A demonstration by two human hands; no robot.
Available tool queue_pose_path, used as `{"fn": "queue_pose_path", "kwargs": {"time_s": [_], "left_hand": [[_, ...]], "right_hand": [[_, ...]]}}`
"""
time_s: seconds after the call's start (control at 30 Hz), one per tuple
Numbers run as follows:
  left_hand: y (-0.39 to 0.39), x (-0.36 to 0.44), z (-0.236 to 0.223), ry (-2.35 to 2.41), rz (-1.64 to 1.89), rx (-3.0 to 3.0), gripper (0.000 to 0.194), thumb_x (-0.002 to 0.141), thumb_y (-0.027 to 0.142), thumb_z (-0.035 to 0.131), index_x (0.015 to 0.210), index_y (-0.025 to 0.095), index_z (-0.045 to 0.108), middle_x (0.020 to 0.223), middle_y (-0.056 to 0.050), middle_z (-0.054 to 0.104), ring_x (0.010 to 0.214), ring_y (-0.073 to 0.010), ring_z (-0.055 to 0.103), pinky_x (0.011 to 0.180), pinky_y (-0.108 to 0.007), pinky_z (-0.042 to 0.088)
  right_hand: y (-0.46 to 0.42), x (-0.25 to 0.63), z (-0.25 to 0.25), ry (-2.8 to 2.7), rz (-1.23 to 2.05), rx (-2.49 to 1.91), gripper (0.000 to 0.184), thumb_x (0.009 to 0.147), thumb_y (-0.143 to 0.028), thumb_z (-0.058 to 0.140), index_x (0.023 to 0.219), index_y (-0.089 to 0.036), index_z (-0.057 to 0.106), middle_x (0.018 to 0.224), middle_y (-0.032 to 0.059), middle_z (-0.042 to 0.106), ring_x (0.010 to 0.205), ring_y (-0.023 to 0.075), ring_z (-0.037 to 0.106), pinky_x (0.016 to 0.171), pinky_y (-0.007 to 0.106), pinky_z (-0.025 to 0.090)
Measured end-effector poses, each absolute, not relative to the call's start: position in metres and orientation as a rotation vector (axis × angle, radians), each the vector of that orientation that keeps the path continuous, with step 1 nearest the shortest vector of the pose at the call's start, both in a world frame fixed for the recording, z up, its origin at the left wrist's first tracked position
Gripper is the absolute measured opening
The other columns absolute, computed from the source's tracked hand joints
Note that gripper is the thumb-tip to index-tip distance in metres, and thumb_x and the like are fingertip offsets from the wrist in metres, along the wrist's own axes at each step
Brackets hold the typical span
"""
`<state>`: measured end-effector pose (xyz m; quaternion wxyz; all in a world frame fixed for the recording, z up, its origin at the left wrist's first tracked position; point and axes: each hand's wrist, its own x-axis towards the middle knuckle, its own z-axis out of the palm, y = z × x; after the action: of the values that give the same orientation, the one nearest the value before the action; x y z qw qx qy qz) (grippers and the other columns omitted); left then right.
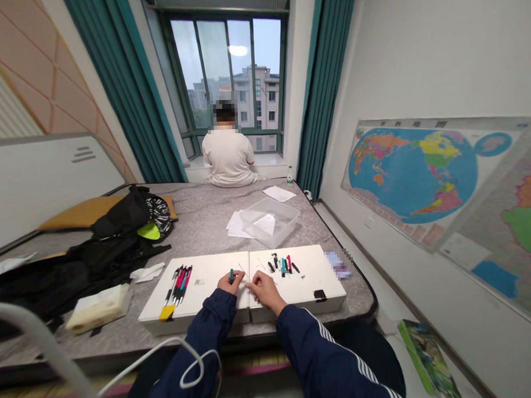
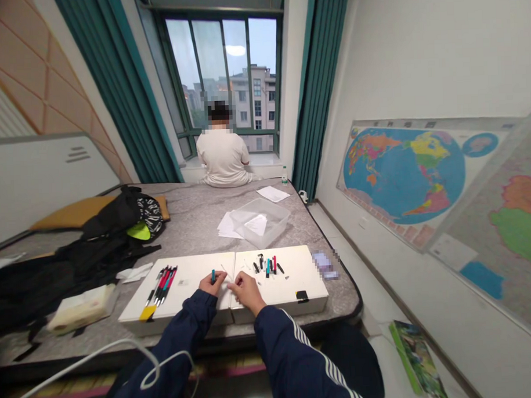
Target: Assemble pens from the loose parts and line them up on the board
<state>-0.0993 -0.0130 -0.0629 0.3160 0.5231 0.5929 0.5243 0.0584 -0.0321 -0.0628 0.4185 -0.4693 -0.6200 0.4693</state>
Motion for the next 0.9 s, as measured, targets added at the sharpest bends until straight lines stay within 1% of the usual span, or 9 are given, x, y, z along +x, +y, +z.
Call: {"fn": "queue_pose_path", "kwargs": {"time_s": [0.1, 0.17, 0.23, 0.33, 0.43, 0.53, 0.67, 0.8, 0.9], "left_hand": [[-0.012, -0.101, -0.061, 1.549, 1.428, 1.349, 0.038, 0.059, 0.050, 0.066, 0.073, 0.015, 0.071, 0.070, -0.007, 0.070, 0.070, -0.0210, 0.063, 0.068, -0.032, 0.049], [-0.011, -0.101, -0.060, 1.541, 1.449, 1.308, 0.039, 0.058, 0.050, 0.067, 0.075, 0.014, 0.072, 0.073, -0.008, 0.071, 0.072, -0.0219, 0.064, 0.068, -0.032, 0.050], [-0.012, -0.101, -0.059, 1.539, 1.470, 1.244, 0.042, 0.057, 0.050, 0.068, 0.075, 0.013, 0.072, 0.069, -0.008, 0.070, 0.068, -0.0213, 0.064, 0.062, -0.031, 0.050], [-0.014, -0.100, -0.058, 1.496, 1.521, 1.181, 0.043, 0.058, 0.049, 0.069, 0.077, 0.011, 0.071, 0.058, -0.005, 0.065, 0.054, -0.0164, 0.058, 0.050, -0.026, 0.044], [-0.016, -0.099, -0.058, 1.452, 1.542, 1.136, 0.042, 0.056, 0.050, 0.072, 0.073, 0.012, 0.067, 0.042, 0.003, 0.051, 0.038, -0.0095, 0.044, 0.040, -0.022, 0.033], [-0.017, -0.098, -0.055, 1.401, 1.529, 1.049, 0.045, 0.052, 0.054, 0.073, 0.069, 0.014, 0.060, 0.035, 0.009, 0.037, 0.032, -0.0057, 0.032, 0.035, -0.019, 0.024], [-0.018, -0.098, -0.052, 1.306, 1.532, 0.961, 0.048, 0.051, 0.056, 0.074, 0.070, 0.015, 0.055, 0.036, 0.011, 0.036, 0.030, -0.0046, 0.031, 0.034, -0.018, 0.023], [-0.018, -0.098, -0.055, 1.289, 1.539, 1.007, 0.043, 0.053, 0.052, 0.073, 0.070, 0.015, 0.057, 0.034, 0.011, 0.033, 0.028, -0.0046, 0.029, 0.033, -0.017, 0.021], [-0.016, -0.098, -0.059, 1.303, 1.555, 1.043, 0.041, 0.054, 0.051, 0.073, 0.068, 0.015, 0.058, 0.033, 0.011, 0.033, 0.028, -0.0049, 0.030, 0.032, -0.017, 0.021]], "right_hand": [[-0.032, 0.058, -0.064, -1.560, 1.183, -1.169, 0.033, 0.072, -0.046, 0.065, 0.073, -0.020, 0.044, 0.046, -0.0080, 0.048, 0.037, 0.0105, 0.051, 0.035, 0.017, 0.033], [-0.031, 0.059, -0.065, -1.573, 1.168, -1.169, 0.033, 0.072, -0.045, 0.066, 0.072, -0.020, 0.046, 0.047, -0.0074, 0.049, 0.037, 0.0102, 0.052, 0.035, 0.016, 0.034], [-0.031, 0.059, -0.064, -1.589, 1.151, -1.174, 0.031, 0.072, -0.043, 0.067, 0.072, -0.019, 0.048, 0.048, -0.0068, 0.050, 0.038, 0.0097, 0.052, 0.036, 0.016, 0.034], [-0.030, 0.059, -0.063, -1.602, 1.118, -1.197, 0.029, 0.070, -0.041, 0.069, 0.070, -0.017, 0.052, 0.051, -0.0052, 0.053, 0.040, 0.0086, 0.052, 0.038, 0.016, 0.034], [-0.029, 0.058, -0.062, -1.591, 1.105, -1.207, 0.027, 0.069, -0.039, 0.070, 0.068, -0.016, 0.055, 0.053, -0.0035, 0.055, 0.041, 0.0076, 0.051, 0.039, 0.016, 0.033], [-0.029, 0.057, -0.062, -1.550, 1.151, -1.215, 0.026, 0.071, -0.039, 0.068, 0.069, -0.016, 0.056, 0.052, -0.0031, 0.056, 0.040, 0.0075, 0.050, 0.038, 0.016, 0.033], [-0.027, 0.060, -0.060, -1.429, 1.247, -1.219, 0.030, 0.075, -0.045, 0.062, 0.071, -0.016, 0.055, 0.052, -0.0031, 0.057, 0.037, 0.0070, 0.048, 0.034, 0.016, 0.033], [-0.025, 0.066, -0.056, -1.296, 1.277, -1.138, 0.037, 0.080, -0.052, 0.054, 0.069, -0.016, 0.050, 0.050, -0.0033, 0.055, 0.034, 0.0061, 0.044, 0.032, 0.016, 0.032], [-0.024, 0.068, -0.054, -1.230, 1.298, -1.104, 0.042, 0.082, -0.056, 0.048, 0.067, -0.017, 0.047, 0.048, -0.0031, 0.053, 0.032, 0.0060, 0.042, 0.031, 0.015, 0.031]]}}
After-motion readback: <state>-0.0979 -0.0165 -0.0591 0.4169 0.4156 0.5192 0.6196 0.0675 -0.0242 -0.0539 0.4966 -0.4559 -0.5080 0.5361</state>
